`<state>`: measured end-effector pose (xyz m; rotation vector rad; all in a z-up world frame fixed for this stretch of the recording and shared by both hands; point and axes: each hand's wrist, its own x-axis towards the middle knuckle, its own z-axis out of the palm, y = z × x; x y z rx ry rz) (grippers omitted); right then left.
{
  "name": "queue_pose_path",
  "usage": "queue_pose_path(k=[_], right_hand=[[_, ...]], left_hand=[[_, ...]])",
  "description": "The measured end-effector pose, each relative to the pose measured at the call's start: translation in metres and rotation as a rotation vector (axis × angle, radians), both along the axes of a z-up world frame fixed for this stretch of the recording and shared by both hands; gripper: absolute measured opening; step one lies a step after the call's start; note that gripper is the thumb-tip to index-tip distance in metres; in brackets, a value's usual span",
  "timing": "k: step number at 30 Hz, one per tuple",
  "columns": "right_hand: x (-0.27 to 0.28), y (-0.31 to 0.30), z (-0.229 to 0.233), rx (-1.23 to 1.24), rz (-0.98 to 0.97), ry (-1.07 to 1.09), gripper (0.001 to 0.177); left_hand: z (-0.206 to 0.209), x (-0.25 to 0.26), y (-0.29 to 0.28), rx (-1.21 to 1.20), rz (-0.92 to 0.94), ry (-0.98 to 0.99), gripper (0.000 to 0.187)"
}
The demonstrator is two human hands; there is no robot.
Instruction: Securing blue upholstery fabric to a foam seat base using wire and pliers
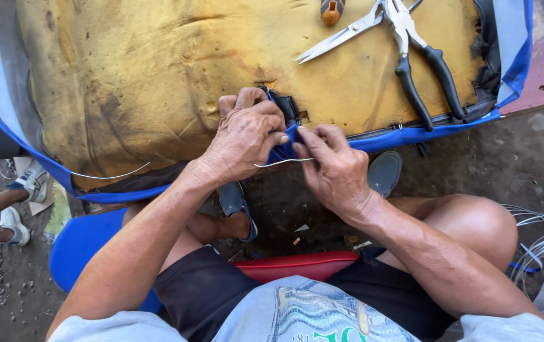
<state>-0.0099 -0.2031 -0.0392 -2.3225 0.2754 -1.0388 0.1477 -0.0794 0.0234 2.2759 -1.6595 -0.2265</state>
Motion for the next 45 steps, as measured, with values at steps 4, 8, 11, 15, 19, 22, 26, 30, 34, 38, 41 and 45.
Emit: queue_pose_path(k=[4,8,11,15,19,22,26,30,34,38,41,45], right_hand=[[0.004,0.004,-0.005,-0.105,0.019,-0.001,0.024],[0.009,0.004,-0.013,-0.121,0.024,-0.007,0.015],[0.011,0.004,-0.013,-0.057,0.058,0.008,0.006],[0.009,0.002,-0.005,0.128,0.094,0.112,0.006],[0.012,-0.005,-0.010,0.245,0.154,0.189,0.007],[0.013,-0.008,-0.005,0.320,0.181,0.247,0.005],[0.009,-0.013,0.003,0.403,0.157,0.210,0.006],[0.007,-0.016,0.001,0.484,0.105,0.232,0.006],[0.010,-0.022,0.017,0.388,0.116,0.287,0.013],[0.020,-0.029,0.015,0.425,0.115,0.500,0.028],[0.022,-0.031,0.019,0.566,0.116,0.590,0.026],[0.027,-0.032,0.016,0.795,0.082,0.624,0.012]], left_hand=[[-0.006,0.000,0.003,-0.026,0.013,-0.029,0.019],[-0.003,0.005,0.009,-0.078,-0.071,0.014,0.017],[0.006,0.011,0.013,-0.077,-0.121,-0.003,0.018],[-0.011,0.010,0.010,-0.051,-0.163,-0.183,0.021],[-0.008,0.010,0.005,-0.040,-0.147,-0.191,0.018],[-0.015,0.018,0.000,-0.070,-0.183,-0.194,0.019],[-0.025,0.027,-0.020,-0.054,-0.202,-0.094,0.022],[-0.020,0.033,-0.031,0.000,-0.250,0.012,0.022],[-0.012,0.037,-0.044,0.082,-0.339,-0.011,0.022],[-0.014,0.048,-0.052,0.171,-0.378,0.040,0.023],[-0.018,0.049,-0.052,0.199,-0.379,0.083,0.014],[-0.036,0.074,-0.053,-0.003,-0.440,0.241,0.021]])
